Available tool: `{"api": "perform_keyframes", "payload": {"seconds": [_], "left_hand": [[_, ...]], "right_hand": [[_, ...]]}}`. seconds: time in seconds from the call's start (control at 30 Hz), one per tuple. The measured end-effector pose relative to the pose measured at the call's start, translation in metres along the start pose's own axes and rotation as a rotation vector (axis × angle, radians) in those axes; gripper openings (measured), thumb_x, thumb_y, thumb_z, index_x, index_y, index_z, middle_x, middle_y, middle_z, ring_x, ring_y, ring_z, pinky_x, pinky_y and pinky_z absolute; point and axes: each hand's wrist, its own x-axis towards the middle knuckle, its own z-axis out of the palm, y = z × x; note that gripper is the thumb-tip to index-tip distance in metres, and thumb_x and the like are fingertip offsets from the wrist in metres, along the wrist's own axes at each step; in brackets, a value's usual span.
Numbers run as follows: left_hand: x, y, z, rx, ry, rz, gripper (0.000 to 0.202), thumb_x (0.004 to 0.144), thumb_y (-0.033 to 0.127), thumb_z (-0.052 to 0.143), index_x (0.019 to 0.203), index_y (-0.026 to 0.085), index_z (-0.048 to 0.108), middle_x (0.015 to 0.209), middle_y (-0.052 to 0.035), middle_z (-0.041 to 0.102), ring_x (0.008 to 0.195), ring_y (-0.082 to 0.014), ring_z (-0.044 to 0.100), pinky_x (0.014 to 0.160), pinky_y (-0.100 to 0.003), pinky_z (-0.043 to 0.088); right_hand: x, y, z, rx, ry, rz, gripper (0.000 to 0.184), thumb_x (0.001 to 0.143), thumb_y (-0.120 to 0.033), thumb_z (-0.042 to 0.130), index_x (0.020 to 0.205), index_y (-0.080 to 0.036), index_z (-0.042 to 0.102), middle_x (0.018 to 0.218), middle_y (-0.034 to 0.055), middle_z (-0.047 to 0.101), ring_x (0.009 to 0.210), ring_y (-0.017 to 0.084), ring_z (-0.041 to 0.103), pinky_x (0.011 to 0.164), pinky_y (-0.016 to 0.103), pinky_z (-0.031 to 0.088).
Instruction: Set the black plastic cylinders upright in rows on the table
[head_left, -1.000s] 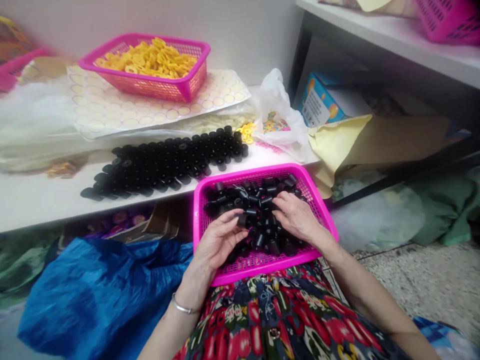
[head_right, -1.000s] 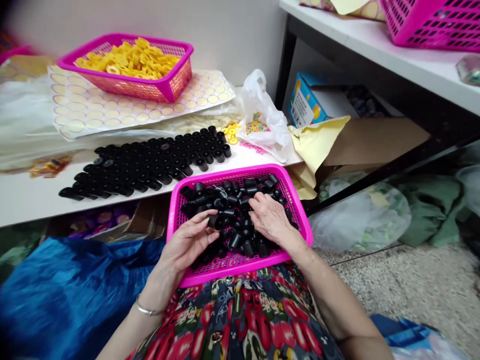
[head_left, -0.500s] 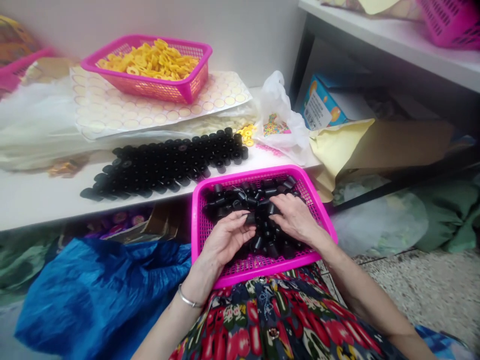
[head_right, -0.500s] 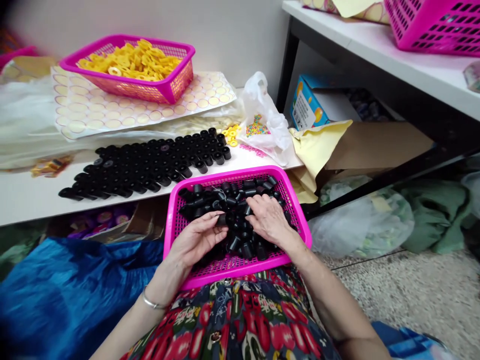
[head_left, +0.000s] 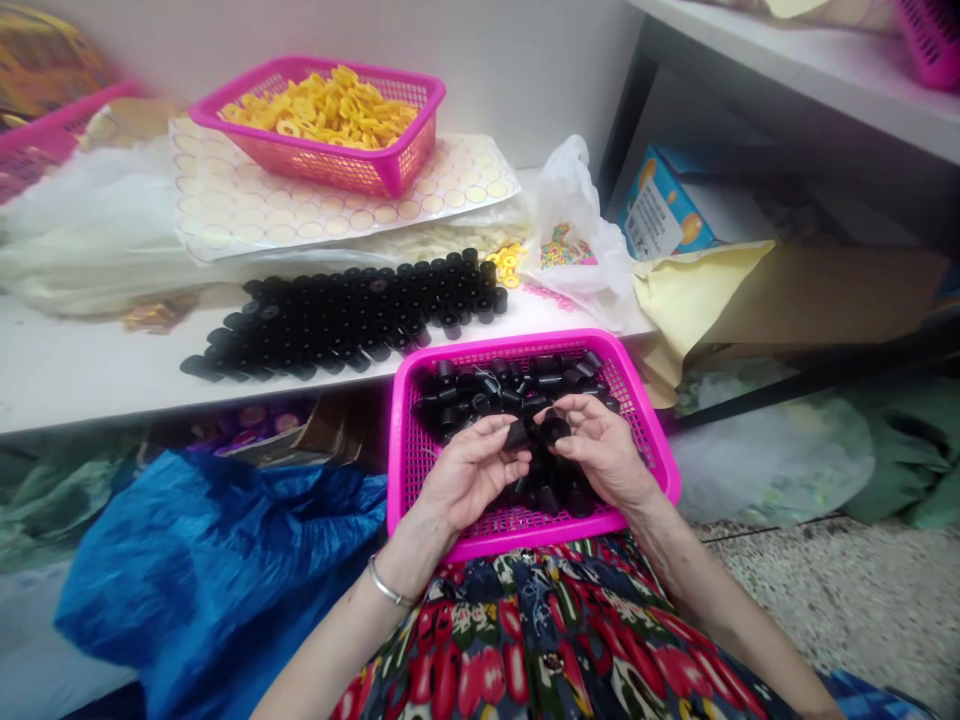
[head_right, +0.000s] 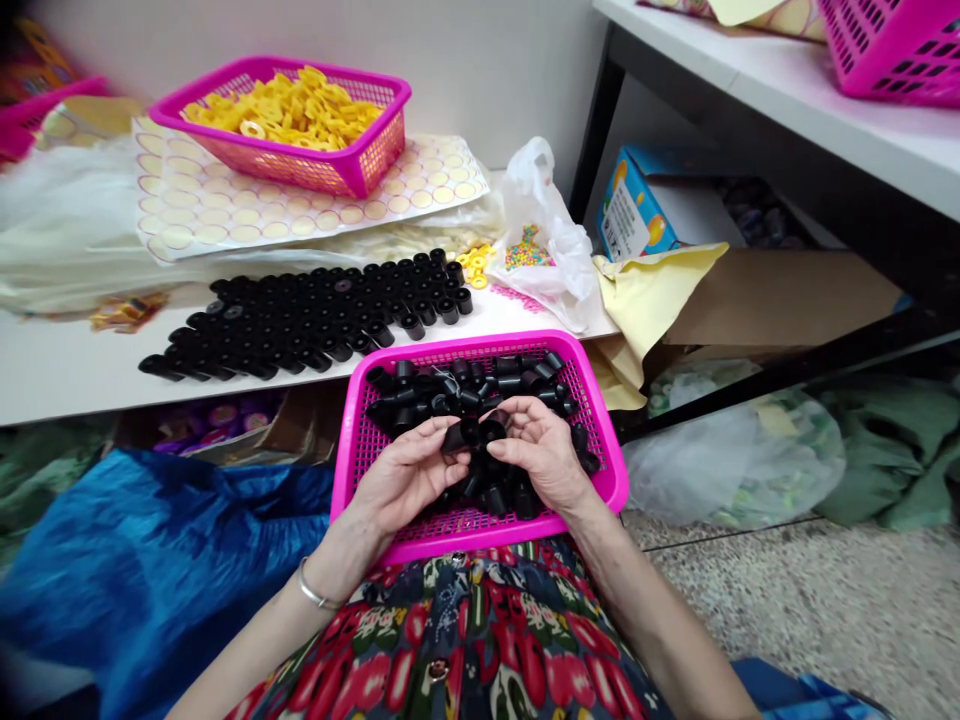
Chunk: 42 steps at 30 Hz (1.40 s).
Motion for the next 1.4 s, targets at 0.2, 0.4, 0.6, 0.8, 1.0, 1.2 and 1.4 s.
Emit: {"api": "perform_keyframes", "payload": {"seconds": [0.2,0.4,0.6,0.8,1.0,1.2,1.4], "left_hand": [[0.002,0.016,-0.005,-0.035,0.143,0.043,0.008,0.075,0.019,0.063,0.08,0.013,0.064,0.078,-0.0052,0.065,0.066,-0.0151,0.063,0.06,-0.027,0.052],[0.011,0.004,-0.005,0.69,0.053,-0.01,0.017,0.061,0.021,0.074,0.062,0.012,0.06,0.067,-0.001,0.059,0.056,-0.0091,0.05,0.054,-0.022,0.041],[0.01,-0.014,0.0,1.592,-0.507,0.207,0.03,0.072,0.01,0.057,0.099,0.018,0.068,0.098,-0.0063,0.061,0.089,-0.0191,0.057,0.081,-0.03,0.043],[0.013,-0.014,0.005,1.467,-0.466,0.072,0.023,0.076,0.022,0.062,0.098,0.016,0.066,0.09,-0.0063,0.063,0.084,-0.0191,0.057,0.076,-0.03,0.044],[0.007,-0.009,0.013,0.652,-0.229,-0.034,0.039,0.071,0.025,0.072,0.109,0.02,0.063,0.089,-0.0022,0.063,0.062,-0.0074,0.052,0.059,-0.02,0.039],[0.008,-0.008,0.017,0.354,-0.127,-0.002,0.036,0.06,0.022,0.079,0.094,0.015,0.069,0.076,-0.0009,0.06,0.055,-0.0062,0.05,0.052,-0.019,0.037],[0.01,-0.008,0.019,0.448,-0.052,0.054,0.032,0.054,0.015,0.083,0.084,0.016,0.072,0.069,0.0007,0.062,0.058,-0.0067,0.052,0.058,-0.018,0.041]], "right_hand": [[0.002,-0.022,-0.017,0.019,0.122,-0.074,0.036,0.066,-0.026,0.077,0.098,-0.021,0.062,0.089,0.0,0.065,0.062,0.009,0.058,0.059,0.024,0.05],[-0.014,-0.032,-0.048,-0.046,0.184,-0.067,0.032,0.062,-0.029,0.08,0.086,-0.019,0.062,0.072,-0.0001,0.064,0.049,0.008,0.051,0.045,0.023,0.041],[-0.036,-0.018,-0.056,-0.133,0.195,0.021,0.035,0.061,-0.02,0.081,0.094,-0.02,0.069,0.068,-0.0023,0.062,0.053,0.008,0.052,0.049,0.022,0.044],[-0.04,-0.021,-0.054,-0.19,0.138,0.0,0.037,0.065,-0.017,0.078,0.1,-0.023,0.07,0.09,0.0001,0.067,0.08,0.012,0.061,0.072,0.024,0.052],[-0.042,-0.021,-0.037,-0.038,0.064,-0.026,0.034,0.069,-0.019,0.077,0.102,-0.024,0.068,0.085,-0.0003,0.066,0.072,0.01,0.06,0.065,0.021,0.05],[-0.04,-0.016,-0.013,0.056,-0.053,0.017,0.031,0.072,-0.026,0.075,0.101,-0.023,0.066,0.075,-0.001,0.062,0.06,0.009,0.054,0.055,0.022,0.045],[-0.037,-0.024,-0.014,-0.344,0.046,-0.197,0.03,0.076,-0.023,0.07,0.105,-0.025,0.065,0.101,0.0036,0.057,0.093,0.016,0.055,0.077,0.027,0.049]]}}
